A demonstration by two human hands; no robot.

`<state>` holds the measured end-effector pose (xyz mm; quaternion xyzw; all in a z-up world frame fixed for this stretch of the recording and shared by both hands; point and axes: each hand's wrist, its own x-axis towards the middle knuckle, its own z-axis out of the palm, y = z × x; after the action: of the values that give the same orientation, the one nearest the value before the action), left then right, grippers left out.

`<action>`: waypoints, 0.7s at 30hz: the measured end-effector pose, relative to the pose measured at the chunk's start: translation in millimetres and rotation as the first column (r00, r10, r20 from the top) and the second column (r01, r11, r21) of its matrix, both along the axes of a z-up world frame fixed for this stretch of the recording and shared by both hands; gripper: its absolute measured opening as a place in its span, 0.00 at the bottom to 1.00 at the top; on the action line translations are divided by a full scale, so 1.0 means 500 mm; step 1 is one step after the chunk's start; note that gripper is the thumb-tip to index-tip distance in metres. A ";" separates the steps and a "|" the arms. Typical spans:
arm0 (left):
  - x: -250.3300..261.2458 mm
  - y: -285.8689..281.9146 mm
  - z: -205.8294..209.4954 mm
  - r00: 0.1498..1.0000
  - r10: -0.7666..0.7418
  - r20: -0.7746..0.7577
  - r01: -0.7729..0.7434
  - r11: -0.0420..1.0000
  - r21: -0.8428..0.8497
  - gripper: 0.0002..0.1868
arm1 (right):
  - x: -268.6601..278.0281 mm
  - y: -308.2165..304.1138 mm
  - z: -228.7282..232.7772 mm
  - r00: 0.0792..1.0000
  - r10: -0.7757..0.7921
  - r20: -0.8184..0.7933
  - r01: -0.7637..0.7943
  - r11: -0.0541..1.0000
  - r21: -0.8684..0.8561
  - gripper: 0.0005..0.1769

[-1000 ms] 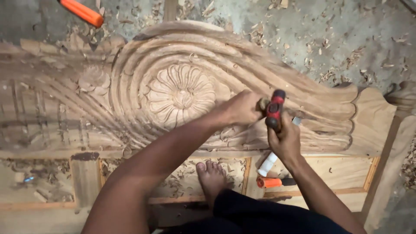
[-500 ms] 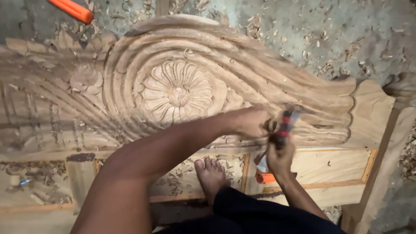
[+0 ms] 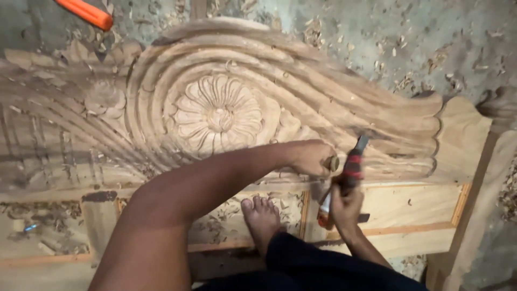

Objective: The person carves intricate floral and curved patterns into a large wooden panel using chisels and a hammer.

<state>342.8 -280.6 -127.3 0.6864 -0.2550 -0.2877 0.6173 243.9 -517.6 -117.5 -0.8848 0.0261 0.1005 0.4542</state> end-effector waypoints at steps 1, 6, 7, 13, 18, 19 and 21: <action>0.005 0.000 -0.002 1.000 -0.014 -0.012 0.014 1.000 0.019 0.09 | 0.004 0.006 -0.001 1.000 0.027 -0.006 -0.027 1.000 0.009 0.06; 0.028 0.060 0.080 0.992 0.046 -0.119 -0.031 0.991 0.128 0.15 | 0.017 0.033 0.014 0.994 0.007 -0.111 0.002 0.997 0.080 0.08; 0.025 0.101 0.133 0.996 0.086 0.026 -0.089 0.970 0.228 0.18 | 0.021 0.037 0.018 0.992 0.003 -0.129 0.010 0.995 0.101 0.08; -0.152 0.094 0.128 0.937 -0.123 0.326 -0.030 0.904 0.427 0.09 | 0.040 0.068 0.002 0.984 0.078 -0.159 -0.046 0.979 0.198 0.10; -0.290 0.012 0.034 0.805 -0.378 0.458 0.168 0.885 0.435 0.08 | 0.027 0.100 0.035 0.951 0.035 -0.306 0.001 0.993 0.117 0.10; -0.296 0.014 0.041 0.792 -0.435 0.430 0.220 0.859 0.463 0.09 | 0.024 0.094 0.032 0.947 0.045 -0.319 -0.008 0.993 0.116 0.10; -0.308 0.017 0.048 0.776 -0.490 0.398 0.277 0.831 0.483 0.11 | 0.008 0.080 0.029 0.940 0.050 -0.337 -0.013 0.994 0.110 0.09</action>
<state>188.8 -271.9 -103.3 0.7791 -0.4812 -0.2654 0.3018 247.9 -477.5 -102.9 -0.8290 0.0845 0.2599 0.4878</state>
